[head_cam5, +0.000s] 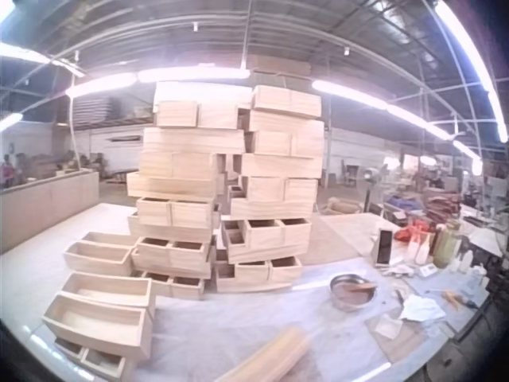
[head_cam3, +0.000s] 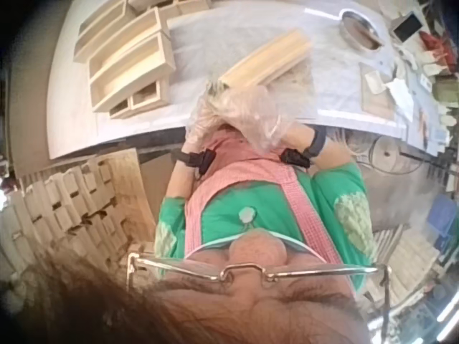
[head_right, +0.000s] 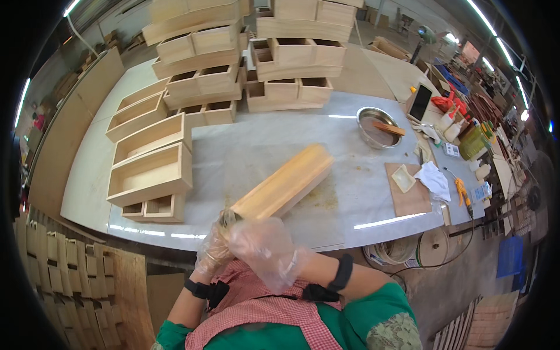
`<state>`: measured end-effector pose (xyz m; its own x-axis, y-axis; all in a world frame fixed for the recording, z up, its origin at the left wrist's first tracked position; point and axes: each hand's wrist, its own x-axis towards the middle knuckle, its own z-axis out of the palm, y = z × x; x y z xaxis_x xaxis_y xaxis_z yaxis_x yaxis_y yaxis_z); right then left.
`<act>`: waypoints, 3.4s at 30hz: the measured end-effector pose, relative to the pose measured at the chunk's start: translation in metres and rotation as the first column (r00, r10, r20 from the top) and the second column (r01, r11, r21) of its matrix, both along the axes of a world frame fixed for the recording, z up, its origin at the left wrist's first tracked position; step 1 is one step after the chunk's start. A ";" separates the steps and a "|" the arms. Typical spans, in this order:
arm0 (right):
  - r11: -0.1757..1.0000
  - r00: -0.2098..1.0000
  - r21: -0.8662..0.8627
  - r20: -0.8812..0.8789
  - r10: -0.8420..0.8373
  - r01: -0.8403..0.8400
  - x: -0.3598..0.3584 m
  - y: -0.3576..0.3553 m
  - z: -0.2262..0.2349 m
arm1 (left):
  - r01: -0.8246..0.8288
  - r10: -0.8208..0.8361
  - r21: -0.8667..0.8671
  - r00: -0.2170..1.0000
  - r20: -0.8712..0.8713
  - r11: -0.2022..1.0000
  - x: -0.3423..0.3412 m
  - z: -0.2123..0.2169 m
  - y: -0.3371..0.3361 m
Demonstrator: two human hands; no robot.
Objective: Applying a liquid finish or oil to wooden boxes using a cloth and stacking them on a table.
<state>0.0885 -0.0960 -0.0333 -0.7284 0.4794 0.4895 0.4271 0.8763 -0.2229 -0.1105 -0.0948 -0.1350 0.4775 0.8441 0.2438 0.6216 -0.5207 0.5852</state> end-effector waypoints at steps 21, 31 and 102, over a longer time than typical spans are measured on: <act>0.897 0.925 -0.249 -0.011 -0.379 0.365 0.053 0.076 -0.037 | -0.049 0.227 -0.426 0.898 0.377 0.903 0.016 0.046 -0.008; 0.999 0.997 0.032 0.062 -0.038 0.036 0.000 0.009 0.003 | -0.025 0.029 -0.047 0.997 0.070 0.999 0.004 0.019 -0.008; 0.872 0.969 0.446 0.040 -0.244 0.201 0.073 0.036 0.085 | 0.036 0.048 -0.121 0.783 0.620 0.992 0.055 0.160 0.024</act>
<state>0.1612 -0.0595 0.0517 -0.6797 0.3886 0.6222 0.6222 0.7546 0.2084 -0.0555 -0.0707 0.0254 0.2529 0.8886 0.3826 0.1049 -0.4183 0.9022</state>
